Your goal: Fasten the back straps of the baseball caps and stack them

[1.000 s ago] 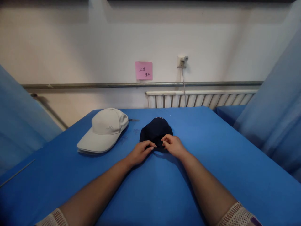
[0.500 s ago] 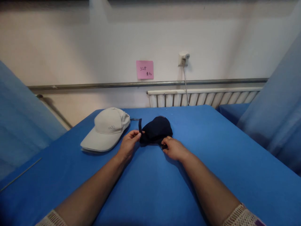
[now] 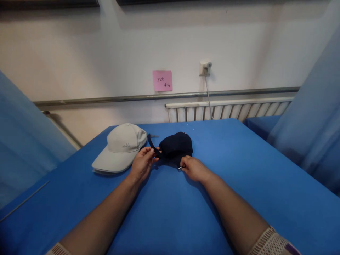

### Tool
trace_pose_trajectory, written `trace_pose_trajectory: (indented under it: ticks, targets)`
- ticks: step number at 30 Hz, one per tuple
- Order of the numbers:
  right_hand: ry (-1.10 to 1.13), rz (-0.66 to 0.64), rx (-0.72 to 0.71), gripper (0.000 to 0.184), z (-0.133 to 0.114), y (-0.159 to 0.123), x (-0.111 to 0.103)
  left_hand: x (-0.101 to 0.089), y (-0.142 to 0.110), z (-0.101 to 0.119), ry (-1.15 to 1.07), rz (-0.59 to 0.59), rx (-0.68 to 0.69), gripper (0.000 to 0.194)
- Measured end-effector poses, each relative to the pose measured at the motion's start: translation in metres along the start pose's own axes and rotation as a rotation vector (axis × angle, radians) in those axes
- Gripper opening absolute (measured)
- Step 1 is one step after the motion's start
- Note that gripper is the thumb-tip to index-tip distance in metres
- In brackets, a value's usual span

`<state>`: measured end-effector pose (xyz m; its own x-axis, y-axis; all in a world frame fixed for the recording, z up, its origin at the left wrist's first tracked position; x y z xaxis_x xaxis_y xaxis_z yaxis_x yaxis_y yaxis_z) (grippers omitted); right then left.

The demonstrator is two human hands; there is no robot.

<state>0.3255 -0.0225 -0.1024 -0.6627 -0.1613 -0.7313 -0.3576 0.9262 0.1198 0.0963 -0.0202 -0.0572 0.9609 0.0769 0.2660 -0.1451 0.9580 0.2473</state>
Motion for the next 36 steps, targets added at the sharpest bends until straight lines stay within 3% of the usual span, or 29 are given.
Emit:
trace_pose_trajectory:
  ticks: [5,7,9,13,15,17,22,24,26,31,36]
  targets:
    - [0.063,-0.050,0.015,0.013,-0.007,-0.004,0.001,-0.001,0.003,0.004,0.076,-0.004,0.029,0.028]
    - [0.059,-0.083,-0.018,0.021,-0.010,-0.006,0.003,-0.002,0.003,0.007,0.131,-0.059,0.057,0.026]
    - [0.017,-0.086,-0.062,0.028,-0.014,-0.008,0.005,-0.001,0.000,0.011,0.251,-0.231,0.094,0.022]
    - [-0.094,-0.016,-0.042,0.021,-0.019,-0.006,0.008,0.003,-0.015,0.018,0.522,-0.809,0.111,0.013]
    - [-0.139,0.009,-0.011,0.014,-0.022,-0.005,0.008,0.005,-0.019,0.020,0.590,-0.951,0.081,0.016]
    - [-0.162,0.020,0.012,0.014,-0.024,-0.004,0.007,0.003,-0.016,0.022,0.639,-0.877,0.084,0.021]
    - [-0.093,0.065,0.070,0.019,-0.019,-0.003,0.004,-0.012,0.007,0.023,0.641,-0.376,0.162,0.021]
    - [-0.035,0.090,0.086,0.019,-0.014,-0.001,0.005,-0.017,0.012,0.022,0.629,-0.313,0.138,0.017]
    - [0.034,0.112,0.107,0.019,-0.008,0.000,0.006,-0.020,0.013,0.020,0.626,-0.365,0.097,0.013]
    - [0.236,0.137,0.151,0.011,0.009,0.005,0.011,-0.015,0.001,0.011,0.606,-0.665,0.025,0.013]
    - [0.331,0.070,0.177,0.005,0.023,0.010,0.017,-0.007,-0.007,-0.005,0.544,-0.655,0.122,0.022]
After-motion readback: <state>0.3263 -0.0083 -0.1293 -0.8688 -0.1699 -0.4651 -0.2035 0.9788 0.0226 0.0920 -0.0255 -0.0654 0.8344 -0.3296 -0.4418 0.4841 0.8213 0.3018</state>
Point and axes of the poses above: each hand's wrist, its own y-axis towards the middle knuckle, its own x-axis out of the palm, z = x × y, the point moved 1 cm from there along y, towards the middle knuckle, and after that the axes turned 12 degrees about x, right-handed, at the moved point
